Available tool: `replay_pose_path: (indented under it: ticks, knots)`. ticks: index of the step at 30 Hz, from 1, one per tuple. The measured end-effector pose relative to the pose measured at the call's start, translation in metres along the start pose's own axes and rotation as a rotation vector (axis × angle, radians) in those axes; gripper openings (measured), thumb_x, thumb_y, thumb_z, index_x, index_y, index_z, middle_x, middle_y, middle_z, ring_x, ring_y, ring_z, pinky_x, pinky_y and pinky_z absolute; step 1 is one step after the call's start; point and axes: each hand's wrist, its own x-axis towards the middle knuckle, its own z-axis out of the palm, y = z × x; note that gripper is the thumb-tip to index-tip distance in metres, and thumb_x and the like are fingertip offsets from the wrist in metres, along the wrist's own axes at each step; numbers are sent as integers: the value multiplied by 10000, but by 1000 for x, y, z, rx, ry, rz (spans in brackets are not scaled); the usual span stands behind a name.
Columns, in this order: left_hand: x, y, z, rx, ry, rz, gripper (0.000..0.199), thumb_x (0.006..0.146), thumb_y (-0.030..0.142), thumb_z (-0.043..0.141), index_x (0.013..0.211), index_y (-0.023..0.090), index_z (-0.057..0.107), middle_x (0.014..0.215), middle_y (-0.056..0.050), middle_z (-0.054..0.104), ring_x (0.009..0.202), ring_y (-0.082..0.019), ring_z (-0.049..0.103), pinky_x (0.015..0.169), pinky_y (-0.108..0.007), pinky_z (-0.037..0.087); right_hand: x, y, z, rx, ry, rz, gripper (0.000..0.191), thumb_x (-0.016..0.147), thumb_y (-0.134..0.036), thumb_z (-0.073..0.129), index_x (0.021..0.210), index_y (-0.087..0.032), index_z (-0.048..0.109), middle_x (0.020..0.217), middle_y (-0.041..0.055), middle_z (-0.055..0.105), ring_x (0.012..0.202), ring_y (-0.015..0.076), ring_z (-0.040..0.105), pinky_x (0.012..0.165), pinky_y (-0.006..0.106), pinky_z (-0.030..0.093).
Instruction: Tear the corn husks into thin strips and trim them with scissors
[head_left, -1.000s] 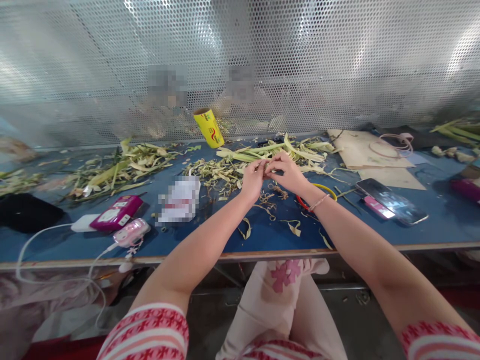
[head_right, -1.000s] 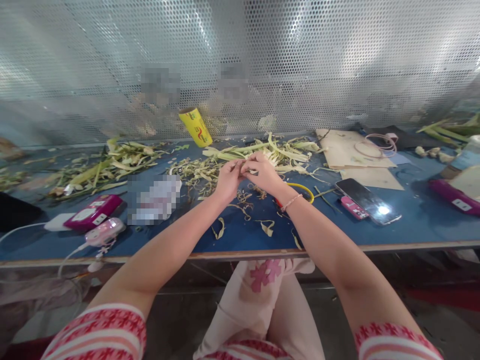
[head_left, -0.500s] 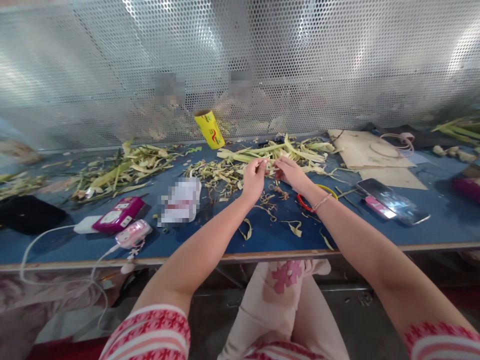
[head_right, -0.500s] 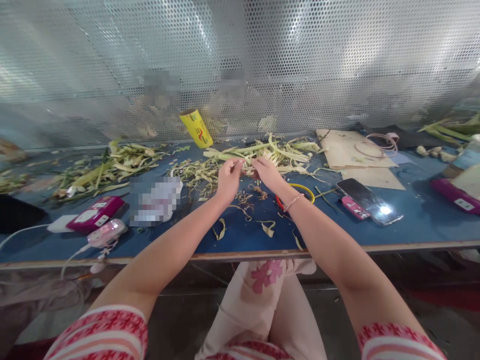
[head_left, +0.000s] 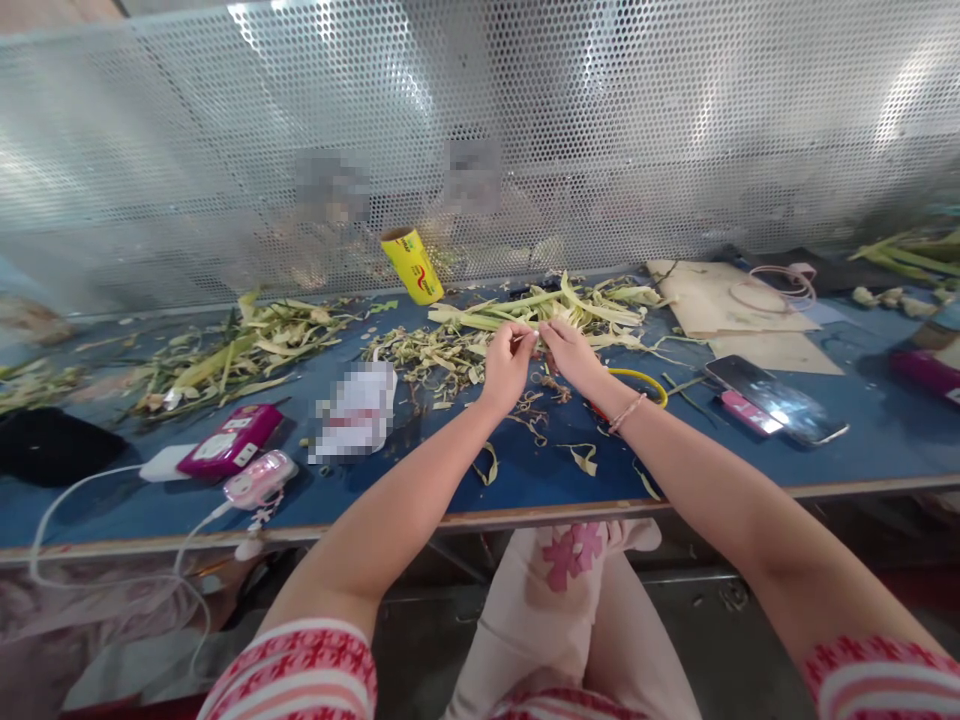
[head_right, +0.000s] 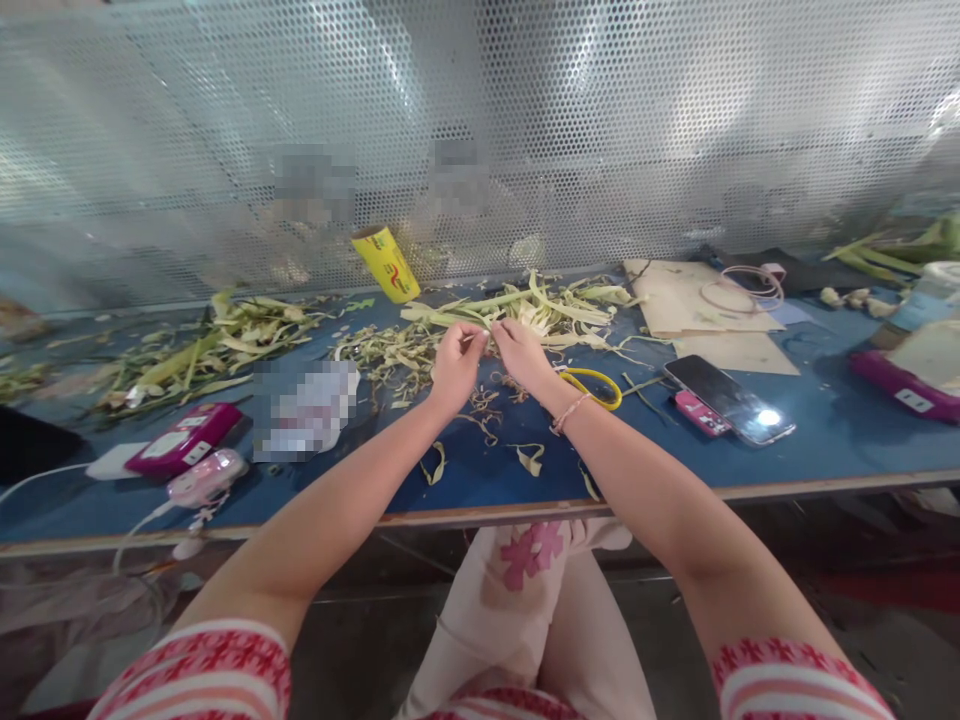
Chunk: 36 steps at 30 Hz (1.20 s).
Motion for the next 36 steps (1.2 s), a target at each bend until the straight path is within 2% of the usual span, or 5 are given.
replay_pose_path:
  ticks: [7, 16, 22, 31, 36]
  knots:
    - [-2, 2, 0, 13, 13, -20, 187, 805, 222, 699, 715, 205, 537, 555, 45, 520, 538, -119, 512, 604, -257, 390, -3, -16, -8, -55, 64, 58, 340, 877, -483, 505, 655, -233, 446, 525, -26, 426, 565, 150, 439, 550, 289, 329]
    - [0, -3, -1, 15, 87, -55, 225, 816, 327, 700, 734, 205, 530, 551, 50, 504, 541, -116, 498, 601, -259, 375, 1, -7, -8, 47, 98, 88, 413, 815, -585, 576, 646, -229, 455, 506, -46, 344, 503, 122, 368, 493, 266, 276]
    - [4, -6, -4, 36, 109, -46, 196, 833, 287, 673, 732, 200, 530, 528, 57, 489, 522, -109, 481, 573, -253, 354, 0, -11, -14, 101, 128, 108, 353, 813, -561, 597, 728, -221, 555, 510, -54, 369, 479, 116, 360, 478, 274, 273]
    - [1, -3, 1, 32, 3, -45, 195, 802, 240, 698, 697, 200, 539, 485, 56, 484, 490, -108, 472, 562, -255, 349, 8, 2, -24, 117, 243, 151, 273, 800, -465, 617, 720, -211, 557, 493, -59, 405, 468, 107, 361, 475, 262, 280]
    - [9, -14, -3, 0, 77, -44, 142, 821, 177, 639, 716, 188, 543, 487, 63, 480, 478, -96, 468, 529, -237, 330, 7, -3, -24, 126, 202, 166, 272, 797, -461, 641, 719, -208, 579, 471, -68, 398, 415, 93, 364, 446, 256, 286]
